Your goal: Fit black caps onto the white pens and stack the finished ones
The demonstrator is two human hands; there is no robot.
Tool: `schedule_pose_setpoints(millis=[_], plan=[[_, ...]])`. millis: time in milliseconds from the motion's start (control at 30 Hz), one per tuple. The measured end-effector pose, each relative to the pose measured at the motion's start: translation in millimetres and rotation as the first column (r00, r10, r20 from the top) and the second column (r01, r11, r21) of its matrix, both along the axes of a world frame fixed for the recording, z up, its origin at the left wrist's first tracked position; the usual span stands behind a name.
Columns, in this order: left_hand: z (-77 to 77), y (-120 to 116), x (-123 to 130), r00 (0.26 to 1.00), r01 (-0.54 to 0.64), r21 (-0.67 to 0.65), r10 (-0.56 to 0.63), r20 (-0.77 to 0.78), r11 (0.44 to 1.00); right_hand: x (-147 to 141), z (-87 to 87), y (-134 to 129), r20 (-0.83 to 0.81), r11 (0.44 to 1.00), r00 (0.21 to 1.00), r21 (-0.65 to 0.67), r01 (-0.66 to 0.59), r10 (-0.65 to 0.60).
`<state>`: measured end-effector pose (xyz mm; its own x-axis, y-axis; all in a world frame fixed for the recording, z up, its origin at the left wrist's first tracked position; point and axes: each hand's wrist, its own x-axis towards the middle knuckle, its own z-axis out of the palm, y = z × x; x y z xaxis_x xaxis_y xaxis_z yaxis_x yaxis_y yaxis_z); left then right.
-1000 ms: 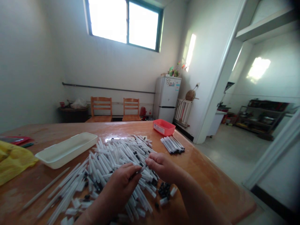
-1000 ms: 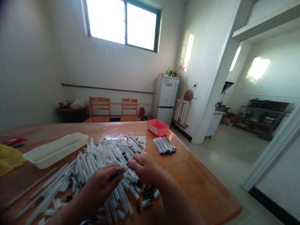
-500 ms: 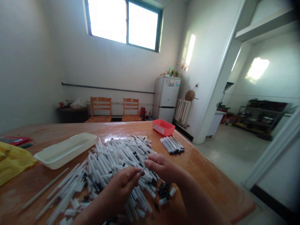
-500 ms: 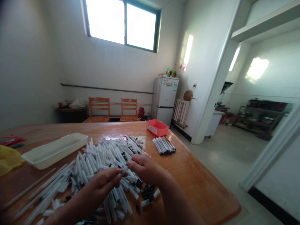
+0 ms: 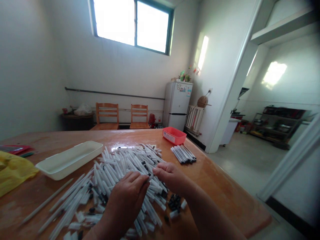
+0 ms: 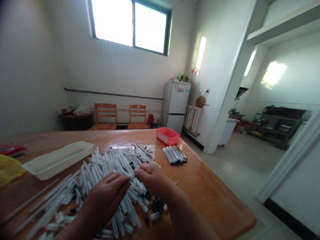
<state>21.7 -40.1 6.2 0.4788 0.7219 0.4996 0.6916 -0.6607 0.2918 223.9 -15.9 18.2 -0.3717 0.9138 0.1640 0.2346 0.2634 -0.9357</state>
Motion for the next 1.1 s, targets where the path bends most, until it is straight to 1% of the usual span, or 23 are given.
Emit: schedule_pose_setpoints(millis=[100,167,300,400,467,533,600,667,733,833,867,900,933,967,1000,1033,1100], plan=[[-0.7,0.3,0.9,1.0,-0.007,-0.007,0.007,0.006,1.0,0.9,-0.4,0.4,-0.014,1.0,1.0,-0.01,-0.022,0.021],[-0.9,0.5,2.2,0.999,0.002,-0.031,-0.001,0.039,1.0,2.4,-0.4,0.6,-0.024,0.999,0.999,0.0,-0.033,0.033],[0.0,-0.1,5.3,0.99,0.051,-0.145,-0.031,0.137,0.988,5.5,0.6,1.0,-0.029,0.998,0.998,0.013,-0.063,0.064],[1.1,-0.4,6.1,0.984,0.094,-0.201,-0.059,0.17,0.975,6.8,2.6,0.3,0.028,0.997,0.998,0.048,-0.065,0.064],[1.4,-0.5,5.5,0.984,0.097,-0.199,-0.064,0.166,0.975,6.5,4.2,-0.6,0.105,0.991,0.994,0.128,-0.045,0.032],[1.0,-0.5,4.8,0.988,0.08,-0.17,-0.056,0.144,0.982,4.9,5.1,-1.7,0.167,0.98,0.986,0.2,-0.022,-0.012],[-0.2,-0.3,4.7,0.992,0.054,-0.113,-0.041,0.116,0.992,2.2,5.3,-2.8,0.18,0.975,0.983,0.223,0.006,-0.048],[-1.7,0.0,5.3,0.994,0.034,-0.051,-0.029,0.101,0.998,-0.2,5.2,-3.8,0.156,0.978,0.986,0.208,0.029,-0.062],[-2.7,0.7,5.7,0.993,0.023,-0.014,-0.021,0.113,1.0,0.0,5.6,-4.3,0.096,0.987,0.995,0.159,0.026,-0.042],[-2.7,3.0,3.6,0.978,-0.007,-0.036,0.015,0.21,0.999,10.1,7.1,-2.4,0.043,0.999,0.999,0.031,-0.035,0.034],[-2.2,4.1,2.0,0.964,-0.027,-0.059,0.041,0.262,0.998,16.1,7.2,-0.7,0.063,0.999,0.997,0.001,-0.039,0.039],[-1.5,5.4,-0.1,0.946,-0.047,-0.09,0.074,0.316,0.995,23.2,6.9,1.7,0.115,1.0,0.993,-0.003,-0.021,0.022],[-0.5,6.9,-2.3,0.922,-0.069,-0.129,0.113,0.371,0.989,30.6,6.0,4.5,0.191,0.999,0.981,0.028,0.032,-0.037],[0.5,8.4,-4.6,0.892,-0.085,-0.175,0.153,0.425,0.981,38.0,4.4,7.6,0.301,0.993,0.947,0.075,0.09,-0.108],[1.6,9.8,-6.8,0.859,-0.091,-0.225,0.191,0.474,0.97,44.8,2.2,10.7,0.434,0.987,0.887,0.105,0.122,-0.156],[2.7,11.3,-8.7,0.826,-0.089,-0.274,0.225,0.517,0.958,50.5,-0.5,13.7,0.543,0.985,0.822,0.109,0.132,-0.171],[3.7,13.9,-11.9,0.761,-0.067,-0.357,0.279,0.586,0.932,58.1,-6.6,18.1,0.648,0.986,0.743,0.097,0.134,-0.165]])
